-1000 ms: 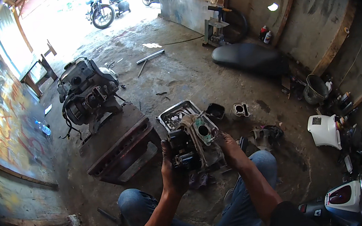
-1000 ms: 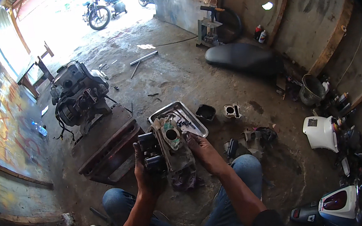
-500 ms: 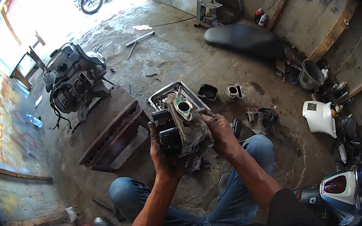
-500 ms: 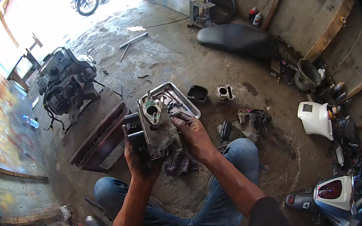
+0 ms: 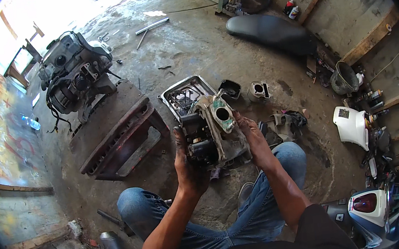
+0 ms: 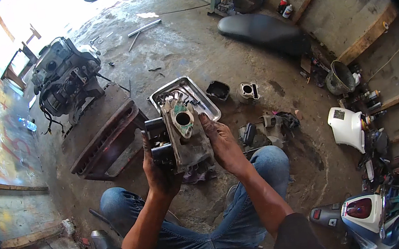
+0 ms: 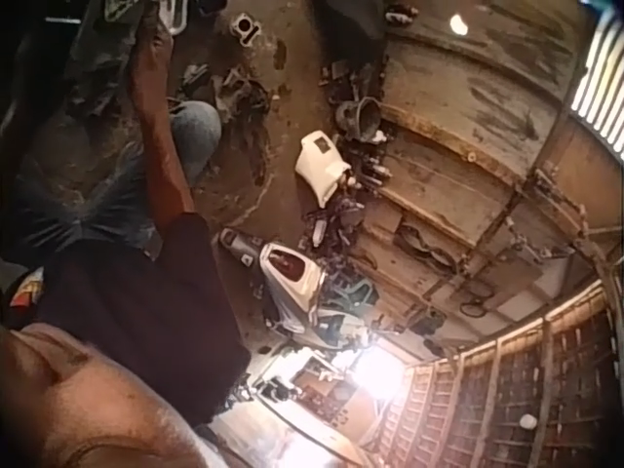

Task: Dismantling a cylinder head and inspecting components from a motorcycle engine.

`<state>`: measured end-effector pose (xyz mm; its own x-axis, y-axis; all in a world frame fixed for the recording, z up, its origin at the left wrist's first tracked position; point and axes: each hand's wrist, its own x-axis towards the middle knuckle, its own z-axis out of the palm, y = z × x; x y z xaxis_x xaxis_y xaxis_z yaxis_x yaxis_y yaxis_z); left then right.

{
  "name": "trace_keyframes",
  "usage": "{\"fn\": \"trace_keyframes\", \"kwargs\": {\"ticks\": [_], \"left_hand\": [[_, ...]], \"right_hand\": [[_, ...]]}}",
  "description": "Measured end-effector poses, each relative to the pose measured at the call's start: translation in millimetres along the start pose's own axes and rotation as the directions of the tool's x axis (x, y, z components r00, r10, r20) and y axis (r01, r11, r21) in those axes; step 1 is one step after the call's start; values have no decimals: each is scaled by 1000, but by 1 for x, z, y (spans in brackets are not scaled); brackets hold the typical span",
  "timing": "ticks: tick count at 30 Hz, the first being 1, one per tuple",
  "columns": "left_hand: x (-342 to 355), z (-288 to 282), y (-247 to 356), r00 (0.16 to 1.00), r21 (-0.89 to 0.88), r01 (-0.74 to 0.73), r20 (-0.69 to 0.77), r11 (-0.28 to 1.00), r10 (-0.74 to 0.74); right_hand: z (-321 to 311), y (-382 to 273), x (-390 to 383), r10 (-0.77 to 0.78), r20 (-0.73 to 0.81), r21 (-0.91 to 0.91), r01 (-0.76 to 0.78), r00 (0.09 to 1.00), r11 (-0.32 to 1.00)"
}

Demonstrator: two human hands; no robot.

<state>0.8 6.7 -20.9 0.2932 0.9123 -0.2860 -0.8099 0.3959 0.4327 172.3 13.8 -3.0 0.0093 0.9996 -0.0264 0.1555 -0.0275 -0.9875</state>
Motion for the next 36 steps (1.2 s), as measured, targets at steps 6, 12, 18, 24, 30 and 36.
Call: {"fn": "trace_keyframes", "kwargs": {"ticks": [6,12,18,24,30,36], "left_hand": [[0,4,3,996,-130,73,-50,989,-80],[0,-1,-1,992,-134,35,-115,990,-50],[-6,-4,4,987,-217,54,-134,975,-85],[-4,-22,1,990,-169,6,-136,986,-29],[1,-28,2,983,-165,16,-176,986,-46],[3,-40,8,992,-202,39,-110,979,-63]], "right_hand": [[9,-4,5,192,55,284,-200,980,938],[8,14,11,229,59,321,-235,972,917],[7,14,4,327,116,337,-347,938,875],[18,16,5,205,160,434,-255,966,864],[21,14,14,370,179,472,-410,911,780],[18,8,14,353,249,409,-428,902,806]]}}
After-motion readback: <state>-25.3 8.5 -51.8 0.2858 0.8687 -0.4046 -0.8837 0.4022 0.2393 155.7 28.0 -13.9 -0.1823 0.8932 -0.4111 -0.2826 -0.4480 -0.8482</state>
